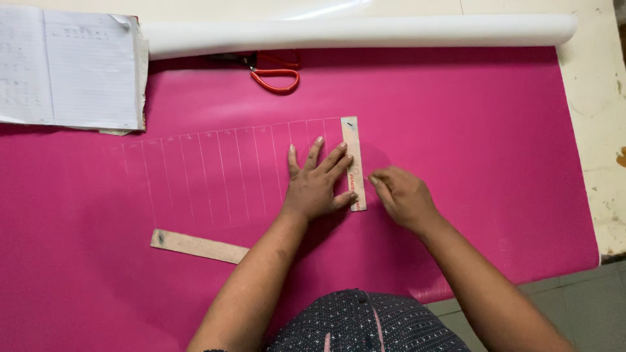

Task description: The person uses a ruler and a pencil to draw a series of straight lines on a large pink sheet of paper. They repeatedly reposition the ruler and draw lines, creating a grid-like pattern on the surface.

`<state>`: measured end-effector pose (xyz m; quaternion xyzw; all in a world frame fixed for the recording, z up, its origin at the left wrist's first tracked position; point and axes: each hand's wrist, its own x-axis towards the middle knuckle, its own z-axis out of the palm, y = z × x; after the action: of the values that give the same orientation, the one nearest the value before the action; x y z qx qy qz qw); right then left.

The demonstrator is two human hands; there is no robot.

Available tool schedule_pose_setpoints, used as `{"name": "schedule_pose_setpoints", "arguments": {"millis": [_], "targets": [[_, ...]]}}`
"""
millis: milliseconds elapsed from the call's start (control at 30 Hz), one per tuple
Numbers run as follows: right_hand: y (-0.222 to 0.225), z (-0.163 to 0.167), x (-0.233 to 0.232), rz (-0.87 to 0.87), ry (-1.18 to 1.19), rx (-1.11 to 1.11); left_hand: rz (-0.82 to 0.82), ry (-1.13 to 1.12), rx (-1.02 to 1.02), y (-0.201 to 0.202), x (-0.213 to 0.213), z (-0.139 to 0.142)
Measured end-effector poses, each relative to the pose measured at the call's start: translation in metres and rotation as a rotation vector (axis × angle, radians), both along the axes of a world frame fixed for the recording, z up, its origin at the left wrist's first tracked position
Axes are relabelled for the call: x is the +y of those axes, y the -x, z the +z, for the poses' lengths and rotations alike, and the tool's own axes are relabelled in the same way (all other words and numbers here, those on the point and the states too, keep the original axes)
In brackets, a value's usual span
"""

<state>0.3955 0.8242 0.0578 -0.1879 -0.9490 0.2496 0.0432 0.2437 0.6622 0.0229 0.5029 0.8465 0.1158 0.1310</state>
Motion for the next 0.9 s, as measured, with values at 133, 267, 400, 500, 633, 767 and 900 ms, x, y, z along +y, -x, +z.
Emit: {"name": "schedule_pose_setpoints", "arguments": {"millis": [133,267,400,500,633,767,900], "targets": [[-0.038,0.005,-0.023,-0.01,0.029,0.017,-0.003,-0.044,0.048,0.0,0.0,-0.008],[-0.049,0.009,-0.031,-0.034,0.095,0.015,0.0,-0.081,0.062,-0.002,-0.003,-0.01],[-0.052,0.01,-0.033,-0.039,0.11,-0.012,-0.002,-0.07,0.031,-0.001,-0.002,-0.006],[-0.053,0.01,-0.035,-0.016,0.083,0.078,-0.002,-0.07,0.031,0.0,-0.001,-0.004],[-0.053,0.009,-0.039,-0.005,0.071,0.103,0.005,-0.083,0.045,-0.002,-0.002,-0.005],[-0.047,0.008,-0.042,0.012,0.052,0.088,-0.002,-0.08,0.06,-0.002,-0.003,-0.006],[-0.046,0.008,-0.043,0.037,0.002,0.051,-0.001,-0.067,0.044,-0.001,-0.003,-0.005]]}}
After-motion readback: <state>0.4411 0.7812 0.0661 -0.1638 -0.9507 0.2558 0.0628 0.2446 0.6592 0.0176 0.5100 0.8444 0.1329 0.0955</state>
